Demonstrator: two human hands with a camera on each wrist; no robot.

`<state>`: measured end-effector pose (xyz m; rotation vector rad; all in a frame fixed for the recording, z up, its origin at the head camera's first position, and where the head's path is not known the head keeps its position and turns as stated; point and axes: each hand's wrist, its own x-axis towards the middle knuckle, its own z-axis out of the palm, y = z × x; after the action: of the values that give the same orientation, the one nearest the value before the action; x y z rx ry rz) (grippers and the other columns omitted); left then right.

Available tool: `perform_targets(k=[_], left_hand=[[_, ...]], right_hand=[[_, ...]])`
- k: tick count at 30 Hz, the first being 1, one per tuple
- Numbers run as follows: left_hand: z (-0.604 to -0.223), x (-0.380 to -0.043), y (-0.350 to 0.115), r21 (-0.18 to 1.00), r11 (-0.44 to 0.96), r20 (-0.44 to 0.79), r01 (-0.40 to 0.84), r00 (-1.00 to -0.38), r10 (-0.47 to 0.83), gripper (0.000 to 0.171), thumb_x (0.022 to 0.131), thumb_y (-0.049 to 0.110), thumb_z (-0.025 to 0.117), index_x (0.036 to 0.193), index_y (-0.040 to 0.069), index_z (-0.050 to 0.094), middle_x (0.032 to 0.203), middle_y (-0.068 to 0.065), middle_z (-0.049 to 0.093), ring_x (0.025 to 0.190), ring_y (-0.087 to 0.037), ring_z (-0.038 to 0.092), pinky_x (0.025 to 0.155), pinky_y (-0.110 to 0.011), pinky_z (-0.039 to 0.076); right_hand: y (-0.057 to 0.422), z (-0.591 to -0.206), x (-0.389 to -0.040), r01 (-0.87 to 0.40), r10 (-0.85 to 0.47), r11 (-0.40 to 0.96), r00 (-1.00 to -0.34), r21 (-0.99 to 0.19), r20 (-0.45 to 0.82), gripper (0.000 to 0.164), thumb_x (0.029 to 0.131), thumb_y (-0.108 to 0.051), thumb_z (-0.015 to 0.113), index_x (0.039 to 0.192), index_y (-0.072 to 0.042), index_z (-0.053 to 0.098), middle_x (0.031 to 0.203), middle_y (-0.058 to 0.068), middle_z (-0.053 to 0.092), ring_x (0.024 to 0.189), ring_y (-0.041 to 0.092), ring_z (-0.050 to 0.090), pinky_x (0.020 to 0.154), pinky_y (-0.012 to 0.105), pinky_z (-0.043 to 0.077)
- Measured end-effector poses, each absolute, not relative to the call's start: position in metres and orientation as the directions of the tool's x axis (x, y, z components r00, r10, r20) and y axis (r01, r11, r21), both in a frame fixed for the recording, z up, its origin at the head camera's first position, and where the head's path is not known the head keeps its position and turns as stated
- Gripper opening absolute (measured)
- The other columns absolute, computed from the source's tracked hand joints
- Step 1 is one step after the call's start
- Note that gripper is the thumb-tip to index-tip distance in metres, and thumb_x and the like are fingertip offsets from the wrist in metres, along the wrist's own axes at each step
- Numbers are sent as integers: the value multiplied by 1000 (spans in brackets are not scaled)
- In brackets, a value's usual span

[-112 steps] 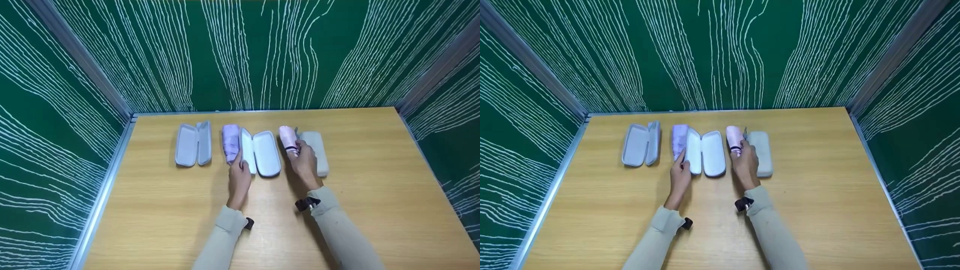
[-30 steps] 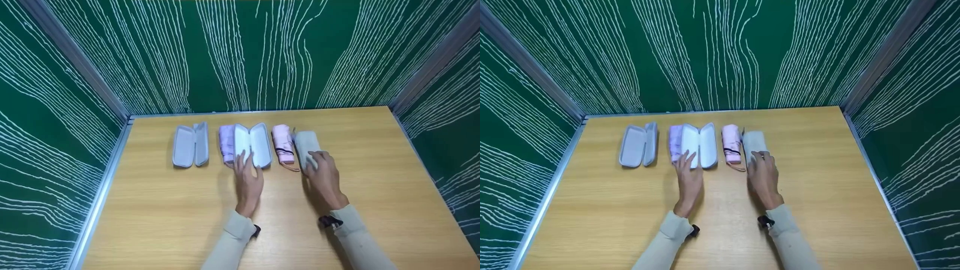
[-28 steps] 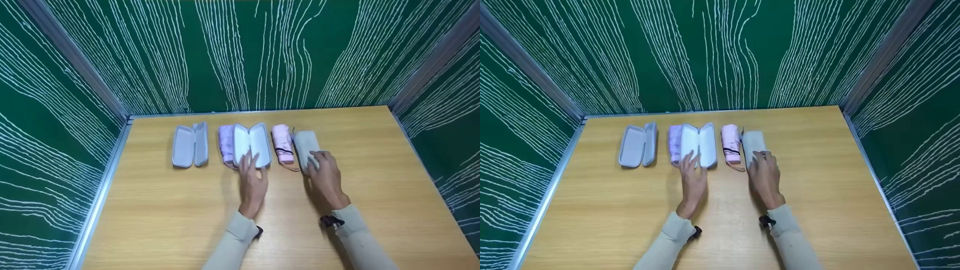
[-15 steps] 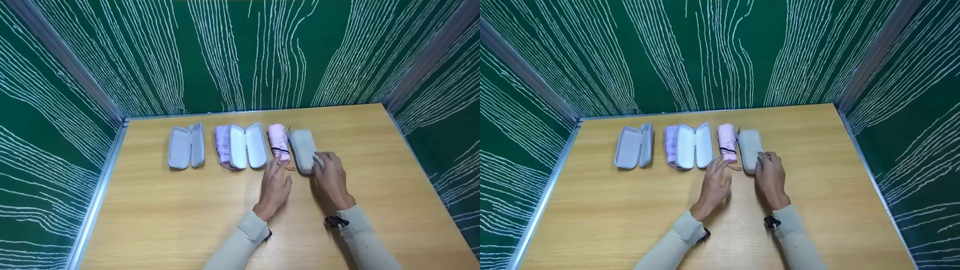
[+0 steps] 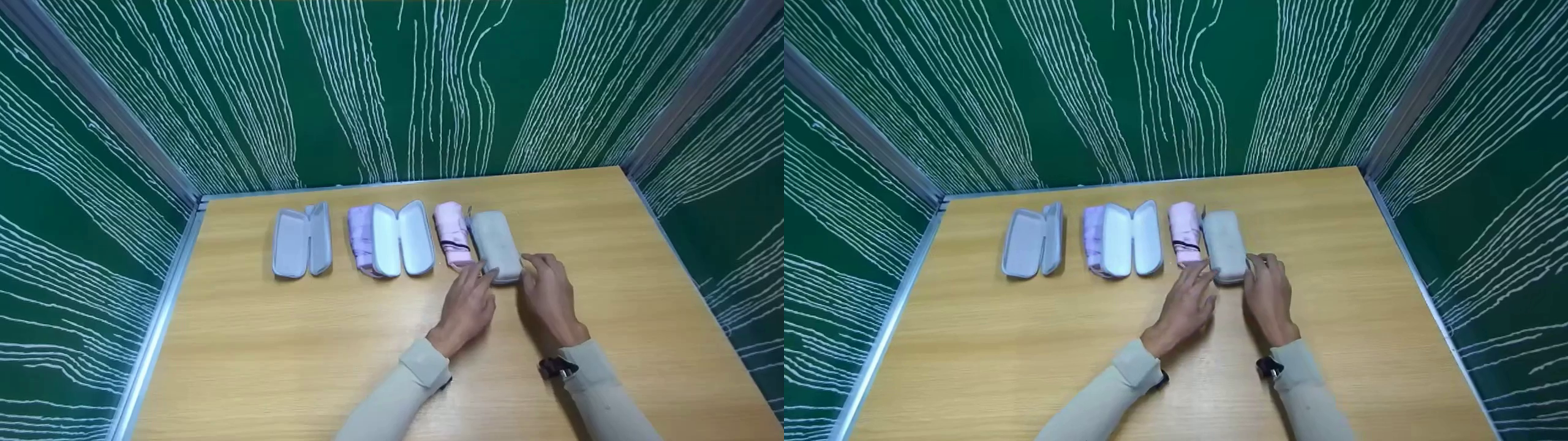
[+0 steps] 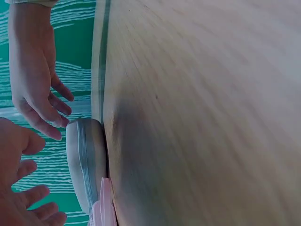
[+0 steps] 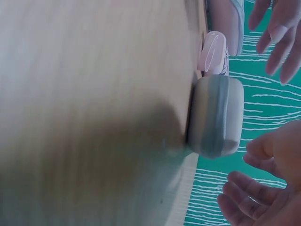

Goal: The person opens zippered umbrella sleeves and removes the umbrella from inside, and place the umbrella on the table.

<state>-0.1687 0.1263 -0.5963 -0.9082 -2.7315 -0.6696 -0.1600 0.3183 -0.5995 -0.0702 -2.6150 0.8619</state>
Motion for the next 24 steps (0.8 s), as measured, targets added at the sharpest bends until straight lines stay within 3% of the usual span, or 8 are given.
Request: perform_targets(k=[7,13,21,24], left_hand=[[-595,-170,142,291,719,252,631,-775,579,52,100,19,66,151,13,57,163,-9,46,151,-30,43,125,-28,31],[-595,-168,152,194,740,202,644,-765,612,49,104,24,61,153,18,55,166,-4,44,155,-25,39,125,-29,30],[-599,-166,157,173,747,128,642,-767,629,52,106,26,58,157,22,50,168,1,41,156,-21,36,126,-27,28],[-601,-165,158,175,746,113,642,-766,633,56,104,25,60,158,22,49,168,1,41,156,-21,36,126,-26,26]], right_hand=[[323,-603,-159,-67,167,813,-925,-579,342,30,96,2,63,125,10,69,124,32,63,114,51,59,92,66,52],[324,-605,-158,-69,160,814,-928,-577,337,31,96,3,64,125,10,69,124,32,63,113,52,60,93,66,51],[329,-604,-159,-75,143,815,-935,-574,326,30,97,4,64,127,10,69,125,31,63,116,51,59,94,66,51],[332,-604,-161,-73,139,827,-934,-558,328,30,97,5,63,126,9,69,123,30,64,111,51,61,87,65,53]])
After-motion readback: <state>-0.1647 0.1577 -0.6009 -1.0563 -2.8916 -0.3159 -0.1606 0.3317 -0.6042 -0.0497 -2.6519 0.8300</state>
